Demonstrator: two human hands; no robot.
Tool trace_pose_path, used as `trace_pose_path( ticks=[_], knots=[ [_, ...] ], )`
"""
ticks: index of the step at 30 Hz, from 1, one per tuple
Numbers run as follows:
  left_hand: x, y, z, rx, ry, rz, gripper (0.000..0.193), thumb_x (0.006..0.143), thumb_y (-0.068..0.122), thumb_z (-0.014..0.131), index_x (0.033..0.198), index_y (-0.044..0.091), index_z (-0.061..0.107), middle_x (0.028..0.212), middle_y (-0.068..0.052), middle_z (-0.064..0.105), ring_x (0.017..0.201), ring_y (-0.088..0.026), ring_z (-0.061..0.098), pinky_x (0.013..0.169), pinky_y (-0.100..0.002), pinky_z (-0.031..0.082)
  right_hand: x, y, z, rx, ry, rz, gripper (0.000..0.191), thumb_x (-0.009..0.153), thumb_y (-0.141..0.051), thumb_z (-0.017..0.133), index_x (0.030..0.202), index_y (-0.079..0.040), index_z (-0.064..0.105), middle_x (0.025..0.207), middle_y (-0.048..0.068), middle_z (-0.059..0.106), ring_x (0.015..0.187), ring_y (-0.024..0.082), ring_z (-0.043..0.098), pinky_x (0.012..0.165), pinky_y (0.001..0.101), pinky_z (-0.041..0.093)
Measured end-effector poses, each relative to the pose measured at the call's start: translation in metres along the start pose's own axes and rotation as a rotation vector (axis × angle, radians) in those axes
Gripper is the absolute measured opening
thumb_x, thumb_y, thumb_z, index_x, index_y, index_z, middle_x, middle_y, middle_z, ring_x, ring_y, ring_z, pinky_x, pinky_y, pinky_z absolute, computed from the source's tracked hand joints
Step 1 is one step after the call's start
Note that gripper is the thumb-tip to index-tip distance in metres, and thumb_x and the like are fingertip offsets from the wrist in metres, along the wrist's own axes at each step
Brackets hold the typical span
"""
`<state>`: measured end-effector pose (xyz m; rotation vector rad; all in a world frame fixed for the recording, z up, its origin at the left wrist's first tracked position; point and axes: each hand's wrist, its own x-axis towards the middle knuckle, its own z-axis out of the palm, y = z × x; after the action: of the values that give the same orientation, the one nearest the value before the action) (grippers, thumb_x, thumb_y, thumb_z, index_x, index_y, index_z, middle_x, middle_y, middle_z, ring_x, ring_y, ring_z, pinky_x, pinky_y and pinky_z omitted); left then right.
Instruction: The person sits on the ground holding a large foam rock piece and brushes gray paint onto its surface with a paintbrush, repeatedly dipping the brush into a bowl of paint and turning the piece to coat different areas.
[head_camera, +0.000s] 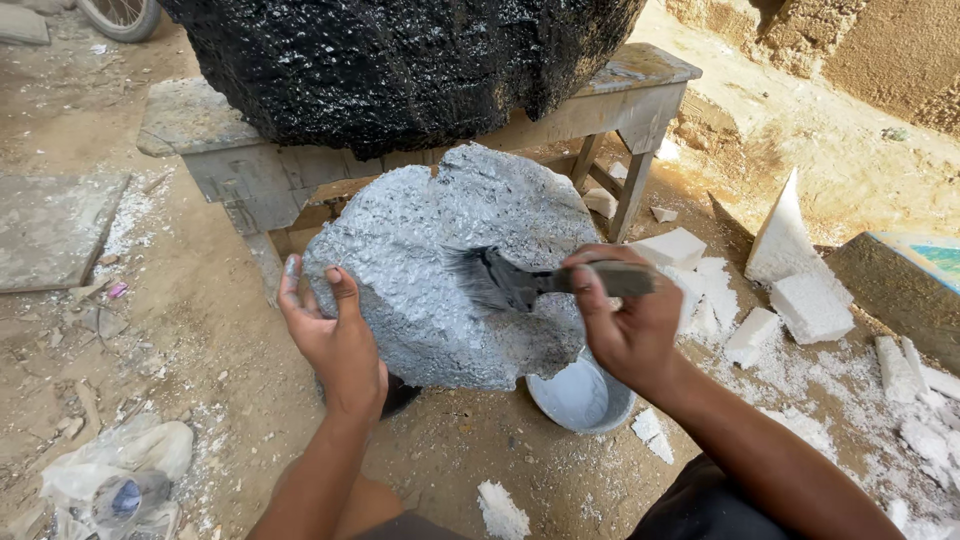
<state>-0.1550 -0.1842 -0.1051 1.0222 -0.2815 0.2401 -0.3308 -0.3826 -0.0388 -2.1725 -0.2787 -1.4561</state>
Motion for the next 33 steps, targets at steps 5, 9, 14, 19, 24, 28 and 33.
trace_pose_path(
  ticks=[5, 9, 14, 19, 24, 28, 33],
  knots=[
    [0.006, 0.005, -0.007, -0.071, 0.036, -0.033, 0.066, 0.103, 0.023, 0.066, 0.155, -0.001, 0.034, 0.150, -0.021, 0.043, 0.120, -0.014, 0.052, 0.108, -0.030, 0.047, -0.004, -0.001, -0.005, -0.128, -0.114, -0.046, 0.022, 0.115, -0.014, 0.055, 0.101, -0.002, 0.067, 0.092, 0.012, 0.072, 0.073, 0.014, 0.069, 0.062, 0.0260, 0.055],
    [0.007, 0.005, -0.011, -0.045, 0.018, -0.001, 0.070, 0.104, 0.030, 0.067, 0.155, -0.002, 0.032, 0.152, -0.018, 0.040, 0.127, -0.013, 0.051, 0.114, -0.029, 0.046, -0.006, 0.003, -0.009, 0.088, 0.018, 0.050, 0.019, 0.108, -0.013, 0.056, 0.102, -0.001, 0.069, 0.079, 0.006, 0.071, 0.061, 0.008, 0.064, 0.053, 0.0226, 0.053],
    [0.006, 0.004, -0.013, -0.097, -0.017, -0.072, 0.076, 0.103, 0.032, 0.069, 0.160, -0.001, 0.032, 0.127, -0.016, 0.049, 0.112, -0.014, 0.050, 0.106, -0.030, 0.047, -0.006, 0.001, -0.016, -0.215, -0.050, -0.055, 0.017, 0.111, -0.012, 0.057, 0.101, -0.001, 0.067, 0.094, 0.012, 0.073, 0.071, 0.013, 0.067, 0.062, 0.0268, 0.053],
    [0.003, 0.000, -0.012, -0.138, -0.062, -0.091, 0.074, 0.101, 0.029, 0.069, 0.157, -0.002, 0.032, 0.122, -0.003, 0.053, 0.107, -0.007, 0.051, 0.102, -0.026, 0.046, -0.003, 0.000, -0.034, 0.178, 0.309, 0.030, 0.022, 0.117, -0.018, 0.058, 0.121, 0.004, 0.057, 0.107, 0.014, 0.067, 0.069, 0.011, 0.063, 0.056, 0.0225, 0.051],
    [-0.008, -0.004, -0.005, -0.212, -0.142, -0.116, 0.065, 0.105, 0.022, 0.067, 0.156, -0.003, 0.035, 0.113, 0.000, 0.053, 0.103, -0.006, 0.049, 0.098, -0.023, 0.045, -0.001, 0.003, -0.038, 0.238, 0.316, 0.113, 0.028, 0.119, -0.019, 0.058, 0.124, 0.007, 0.059, 0.105, 0.015, 0.067, 0.073, 0.015, 0.068, 0.059, 0.0255, 0.055],
    [-0.017, -0.003, 0.000, -0.210, -0.191, -0.121, 0.062, 0.108, 0.018, 0.063, 0.159, 0.000, 0.035, 0.107, 0.002, 0.051, 0.099, -0.005, 0.047, 0.096, -0.021, 0.043, -0.002, 0.000, -0.035, 0.291, 0.290, 0.150, 0.028, 0.117, -0.018, 0.059, 0.128, 0.008, 0.059, 0.107, 0.016, 0.068, 0.077, 0.017, 0.070, 0.061, 0.0281, 0.059],
    [-0.020, -0.001, 0.007, -0.231, -0.183, -0.134, 0.061, 0.106, 0.015, 0.063, 0.157, 0.000, 0.035, 0.106, 0.002, 0.052, 0.099, -0.004, 0.049, 0.096, -0.020, 0.044, -0.001, -0.006, -0.033, 0.315, 0.310, 0.110, 0.027, 0.118, -0.017, 0.058, 0.125, 0.008, 0.060, 0.117, 0.017, 0.065, 0.081, 0.019, 0.071, 0.066, 0.0319, 0.062]
  ],
)
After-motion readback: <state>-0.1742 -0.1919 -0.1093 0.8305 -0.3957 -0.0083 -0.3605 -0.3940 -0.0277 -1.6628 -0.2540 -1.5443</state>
